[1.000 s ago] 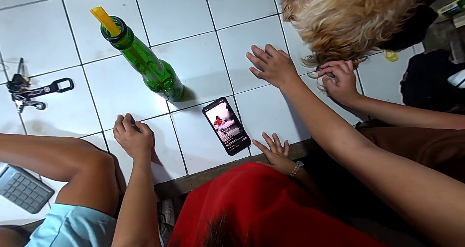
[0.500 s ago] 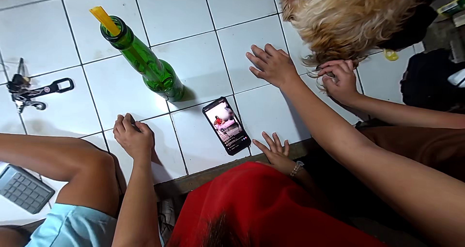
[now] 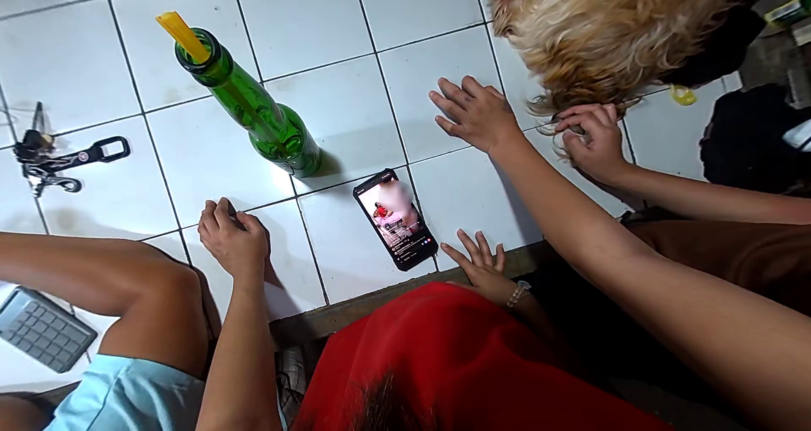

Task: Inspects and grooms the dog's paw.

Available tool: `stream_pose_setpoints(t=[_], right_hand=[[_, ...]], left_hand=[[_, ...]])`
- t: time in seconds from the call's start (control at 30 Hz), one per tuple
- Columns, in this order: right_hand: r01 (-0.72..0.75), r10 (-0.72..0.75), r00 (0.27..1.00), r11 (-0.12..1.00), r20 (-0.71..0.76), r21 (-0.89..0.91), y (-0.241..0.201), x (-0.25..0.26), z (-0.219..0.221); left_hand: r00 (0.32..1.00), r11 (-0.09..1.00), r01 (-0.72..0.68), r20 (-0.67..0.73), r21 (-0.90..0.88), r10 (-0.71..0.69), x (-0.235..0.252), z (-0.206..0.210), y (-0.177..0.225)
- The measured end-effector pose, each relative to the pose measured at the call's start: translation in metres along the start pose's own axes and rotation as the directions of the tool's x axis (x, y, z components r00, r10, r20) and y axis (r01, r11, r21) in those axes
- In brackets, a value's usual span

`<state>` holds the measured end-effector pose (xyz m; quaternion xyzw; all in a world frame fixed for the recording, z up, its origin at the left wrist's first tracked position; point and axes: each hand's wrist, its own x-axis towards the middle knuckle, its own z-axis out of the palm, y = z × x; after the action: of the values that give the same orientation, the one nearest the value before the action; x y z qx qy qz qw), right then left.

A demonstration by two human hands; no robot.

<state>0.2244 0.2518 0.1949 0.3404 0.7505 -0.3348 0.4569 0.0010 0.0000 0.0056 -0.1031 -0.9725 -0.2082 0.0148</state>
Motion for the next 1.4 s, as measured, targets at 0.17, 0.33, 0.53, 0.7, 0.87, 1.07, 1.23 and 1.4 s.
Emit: stream_pose_setpoints(t=[0.17,0.33,0.53,0.7,0.87,1.07,1.23,1.4], right_hand=[[-0.006,0.006,1.0,1.0,0.002,-0.008,-0.001,-0.001,-0.001],[-0.038,0.039,0.999,0.998,0.014,-0.051,-0.005,-0.009,-0.002],[-0.035,0.035,0.999,0.998,0.009,-0.046,-0.003,-0.009,0.0],[-0.043,0.044,0.999,0.997,0.015,-0.06,-0.005,-0.011,-0.001],[-0.043,0.043,0.999,0.998,0.009,-0.051,-0.005,-0.012,-0.001],[-0.008,0.008,1.0,1.0,0.001,-0.004,-0.001,-0.001,-0.001],[-0.019,0.02,1.0,0.999,0.024,-0.03,0.008,0.011,0.004],[0.331,-0.328,0.87,0.942,-0.368,-0.056,0.123,0.106,0.095]], left_hand=[[1.0,1.0,-0.001,-0.013,0.01,0.001,0.0,0.001,0.0],[1.0,1.0,-0.011,-0.013,0.007,0.011,0.0,0.001,-0.001],[1.0,1.0,-0.018,-0.006,-0.002,0.018,-0.001,-0.001,0.001],[1.0,1.0,-0.021,-0.016,-0.002,0.021,-0.001,0.0,0.001],[1.0,1.0,-0.013,-0.012,0.009,0.013,0.0,0.001,0.0],[1.0,1.0,-0.013,-0.014,0.007,0.013,-0.001,0.001,0.0],[1.0,1.0,-0.009,-0.012,0.01,0.009,0.0,0.001,0.0],[1.0,1.0,-0.003,-0.016,0.004,0.003,0.0,0.002,-0.001]])
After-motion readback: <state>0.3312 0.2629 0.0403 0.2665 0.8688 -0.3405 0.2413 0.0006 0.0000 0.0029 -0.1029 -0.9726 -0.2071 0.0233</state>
